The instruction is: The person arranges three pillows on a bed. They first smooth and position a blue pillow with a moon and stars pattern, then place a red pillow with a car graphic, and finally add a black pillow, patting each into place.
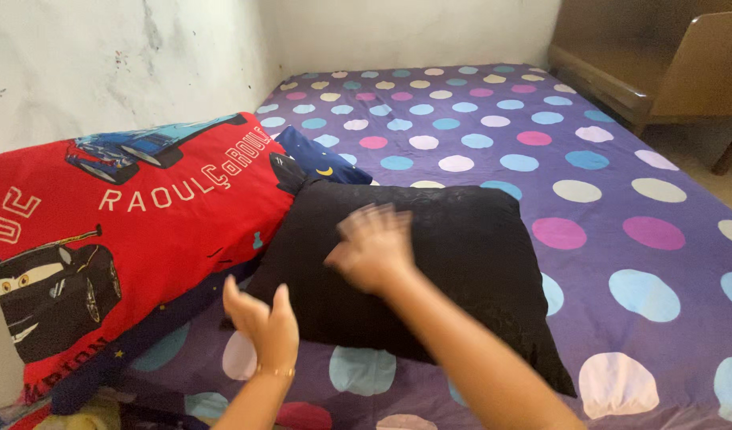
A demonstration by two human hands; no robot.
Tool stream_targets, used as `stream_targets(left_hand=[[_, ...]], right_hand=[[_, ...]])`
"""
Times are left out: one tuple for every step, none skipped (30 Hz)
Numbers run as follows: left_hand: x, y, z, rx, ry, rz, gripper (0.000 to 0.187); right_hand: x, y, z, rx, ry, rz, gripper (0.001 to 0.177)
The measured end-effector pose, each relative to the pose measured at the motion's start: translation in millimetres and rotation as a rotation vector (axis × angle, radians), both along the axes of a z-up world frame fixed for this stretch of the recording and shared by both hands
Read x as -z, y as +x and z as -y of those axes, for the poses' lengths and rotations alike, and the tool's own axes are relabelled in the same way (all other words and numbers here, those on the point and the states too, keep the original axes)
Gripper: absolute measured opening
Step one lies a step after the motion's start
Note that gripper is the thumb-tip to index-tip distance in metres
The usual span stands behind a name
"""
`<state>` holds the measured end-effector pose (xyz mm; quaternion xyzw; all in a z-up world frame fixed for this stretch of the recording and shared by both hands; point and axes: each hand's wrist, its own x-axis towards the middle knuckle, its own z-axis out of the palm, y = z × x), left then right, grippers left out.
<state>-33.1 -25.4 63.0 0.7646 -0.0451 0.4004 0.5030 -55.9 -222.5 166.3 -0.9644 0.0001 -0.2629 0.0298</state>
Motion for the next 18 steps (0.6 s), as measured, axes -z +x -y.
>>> stream_targets(left_hand=[[-15,2,5,0.029,0.049,0.071,0.084],[-32,9,10,0.055,0.100,0.143,0.080],[-48,15,14,0.110,0.092,0.185,0.077],[-63,24,19,0.167,0.083,0.232,0.075],[-78,33,23,0.209,0.073,0.217,0.070],[-89,41,27,0.253,0.061,0.197,0.064],[-98,48,29,0.297,0.049,0.176,0.059],[-103,52,35,0.307,0.111,0.121,0.052],[-105,56,44,0.317,0.173,0.065,0.045],[-103,57,54,0.330,0.237,0.012,0.039],[-98,55,68,0.328,0.384,0.023,0.036],[-90,52,87,0.321,0.527,0.038,0.035],[-82,46,106,0.390,0.531,0.072,0.037],[-73,39,121,0.455,0.530,0.102,0.040],[-64,33,131,0.521,0.631,0.130,0.044],[-57,29,139,0.577,0.726,0.158,0.047],[-52,27,143,0.632,0.821,0.185,0.051],[-49,28,143,0.591,0.810,0.184,0.056]], right_hand=[[8,-3,-22,-0.309,-0.168,-0.109,0.068],[16,-7,-41,-0.562,-0.133,-0.125,0.067],[25,-14,-58,-0.815,-0.095,-0.140,0.066],[28,-18,-64,-0.843,0.030,-0.262,0.052],[26,-19,-63,-0.869,0.153,-0.385,0.039],[23,-23,-57,-0.890,0.276,-0.514,0.028],[16,-23,-45,-0.840,0.303,-0.193,0.023],[6,-19,-24,-0.782,0.318,0.124,0.019],[-5,-14,3,-0.608,0.137,0.316,0.015],[-11,-12,31,-0.362,0.110,0.453,0.016],[-13,-12,60,-0.089,0.221,0.468,0.027],[-11,-12,88,0.183,0.315,0.263,0.049],[-2,-17,111,0.349,0.330,0.074,0.056],[10,-20,130,0.513,0.339,-0.116,0.063],[27,-26,141,0.524,0.342,-0.110,0.064],[42,-28,148,0.527,0.340,-0.104,0.065],[53,-28,155,0.523,0.350,-0.086,0.065],[61,-25,160,0.514,0.361,-0.066,0.064]])
